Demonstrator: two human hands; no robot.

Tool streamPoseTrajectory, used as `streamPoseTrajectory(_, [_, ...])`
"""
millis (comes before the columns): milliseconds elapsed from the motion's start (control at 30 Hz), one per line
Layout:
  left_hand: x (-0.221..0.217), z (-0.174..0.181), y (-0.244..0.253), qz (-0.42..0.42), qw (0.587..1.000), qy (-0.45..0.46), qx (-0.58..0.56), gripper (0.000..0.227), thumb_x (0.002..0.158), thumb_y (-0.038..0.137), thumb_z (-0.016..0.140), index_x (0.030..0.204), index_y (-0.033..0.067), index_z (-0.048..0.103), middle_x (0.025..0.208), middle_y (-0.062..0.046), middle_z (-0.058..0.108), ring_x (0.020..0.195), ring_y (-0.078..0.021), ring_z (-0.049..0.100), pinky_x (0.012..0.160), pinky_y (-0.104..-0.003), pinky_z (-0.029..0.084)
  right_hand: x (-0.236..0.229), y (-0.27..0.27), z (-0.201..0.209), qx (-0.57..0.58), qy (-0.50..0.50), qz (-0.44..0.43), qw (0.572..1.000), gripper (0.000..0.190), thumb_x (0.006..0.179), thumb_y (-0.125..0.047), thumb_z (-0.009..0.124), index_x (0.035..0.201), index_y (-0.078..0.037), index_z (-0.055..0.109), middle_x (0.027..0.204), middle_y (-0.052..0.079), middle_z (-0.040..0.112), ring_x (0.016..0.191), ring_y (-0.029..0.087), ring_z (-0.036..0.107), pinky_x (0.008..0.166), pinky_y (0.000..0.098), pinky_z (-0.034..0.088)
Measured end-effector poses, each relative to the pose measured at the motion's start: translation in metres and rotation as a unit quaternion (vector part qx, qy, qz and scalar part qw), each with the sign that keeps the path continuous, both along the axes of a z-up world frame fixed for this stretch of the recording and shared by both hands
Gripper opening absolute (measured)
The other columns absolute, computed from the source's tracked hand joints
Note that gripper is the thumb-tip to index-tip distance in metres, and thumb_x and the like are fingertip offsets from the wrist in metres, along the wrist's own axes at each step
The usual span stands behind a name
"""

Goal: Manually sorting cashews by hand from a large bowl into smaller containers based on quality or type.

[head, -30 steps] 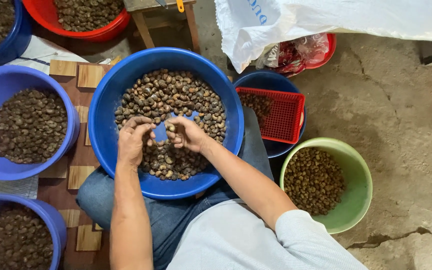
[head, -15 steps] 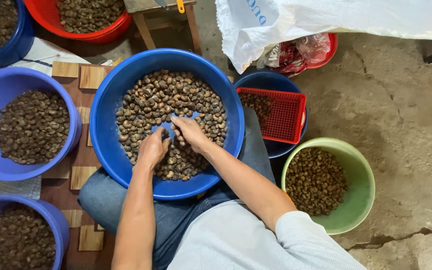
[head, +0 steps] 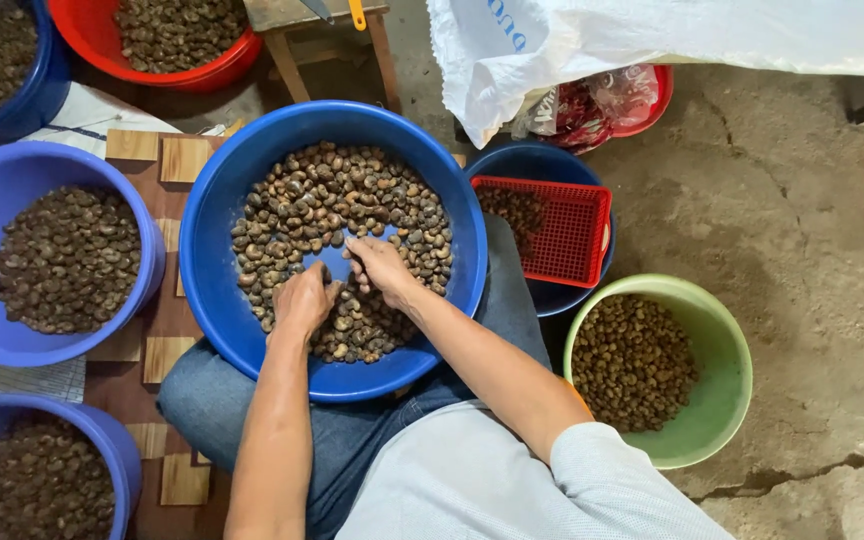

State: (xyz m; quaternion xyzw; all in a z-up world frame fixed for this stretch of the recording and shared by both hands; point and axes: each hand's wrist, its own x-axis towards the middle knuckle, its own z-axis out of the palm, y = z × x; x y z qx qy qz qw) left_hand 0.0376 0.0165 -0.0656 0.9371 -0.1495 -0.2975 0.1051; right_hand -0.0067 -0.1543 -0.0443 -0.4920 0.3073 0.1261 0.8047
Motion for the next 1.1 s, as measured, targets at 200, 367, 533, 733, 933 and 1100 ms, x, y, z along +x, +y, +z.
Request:
streamPoseTrajectory(200, [0.004,-0.024,0.004,-0.006,1.0,0.004,0.008,0.033,0.096,0.045,0.06,0.106,0.0135,0.066,0.101,-0.023,0.077,0.108,-0.0463,0.072,0.098,-0.063,0.05,-0.001,0.001,-0.004,-0.011,-0.004,0.004,1.0,0.029,0.099,-0.035,0.063,0.095,-0.006,0.065,0.063,0.0,0.051,0.051,0.009,0.05,0.043,0.0238,0.044])
streamPoseTrajectory(367, [0.001,-0.012,0.002,0.012,1.0,0.009,-0.017,0.033,0.093,0.039,0.065,0.101,0.0072,0.064,0.098,-0.027,0.075,0.107,-0.0505,0.071,0.097,-0.065,0.05,-0.005,-0.004,-0.024,-0.306,-0.052,0.17,0.935,0.04,0.1,-0.036,0.06,0.114,0.0,0.068,0.1,0.026,0.072,0.098,0.039,0.073,0.081,0.0514,0.059])
streamPoseTrajectory(533, [0.005,-0.029,0.003,-0.009,1.0,-0.001,0.014,0.034,0.093,0.041,0.063,0.107,0.0098,0.064,0.101,-0.025,0.076,0.108,-0.0466,0.072,0.095,-0.063,0.052,-0.014,-0.005,-0.011,-0.453,-0.079,0.309,0.832,0.026,0.099,-0.022,0.06,0.116,-0.003,0.063,0.092,0.021,0.072,0.082,0.036,0.073,0.069,0.048,0.058])
streamPoseTrajectory(733, [0.003,0.009,-0.002,0.042,0.999,0.001,-0.009,0.036,0.093,0.035,0.062,0.113,0.0047,0.065,0.103,-0.03,0.074,0.106,-0.05,0.071,0.091,-0.064,0.053,-0.007,-0.002,-0.036,-0.478,-0.119,0.332,0.805,0.013,0.099,-0.02,0.059,0.101,-0.007,0.058,0.076,0.016,0.067,0.059,0.029,0.069,0.043,0.0355,0.054])
streamPoseTrajectory(933, [0.011,0.018,0.008,0.06,0.998,-0.002,-0.015,0.038,0.095,0.033,0.06,0.118,0.0029,0.062,0.104,-0.031,0.073,0.108,-0.0507,0.07,0.092,-0.064,0.053,-0.005,0.005,-0.026,-0.385,-0.112,0.286,0.87,0.015,0.098,-0.022,0.062,0.102,-0.008,0.059,0.079,0.015,0.068,0.061,0.028,0.07,0.045,0.0342,0.055])
streamPoseTrajectory(1100, [0.016,0.025,0.015,0.077,0.997,-0.007,-0.019,0.039,0.097,0.031,0.059,0.123,0.0014,0.06,0.106,-0.032,0.072,0.109,-0.0514,0.069,0.093,-0.065,0.052,-0.002,0.006,-0.016,-0.305,-0.106,0.246,0.914,0.017,0.097,-0.024,0.063,0.102,-0.009,0.06,0.081,0.014,0.068,0.063,0.026,0.07,0.046,0.0331,0.057])
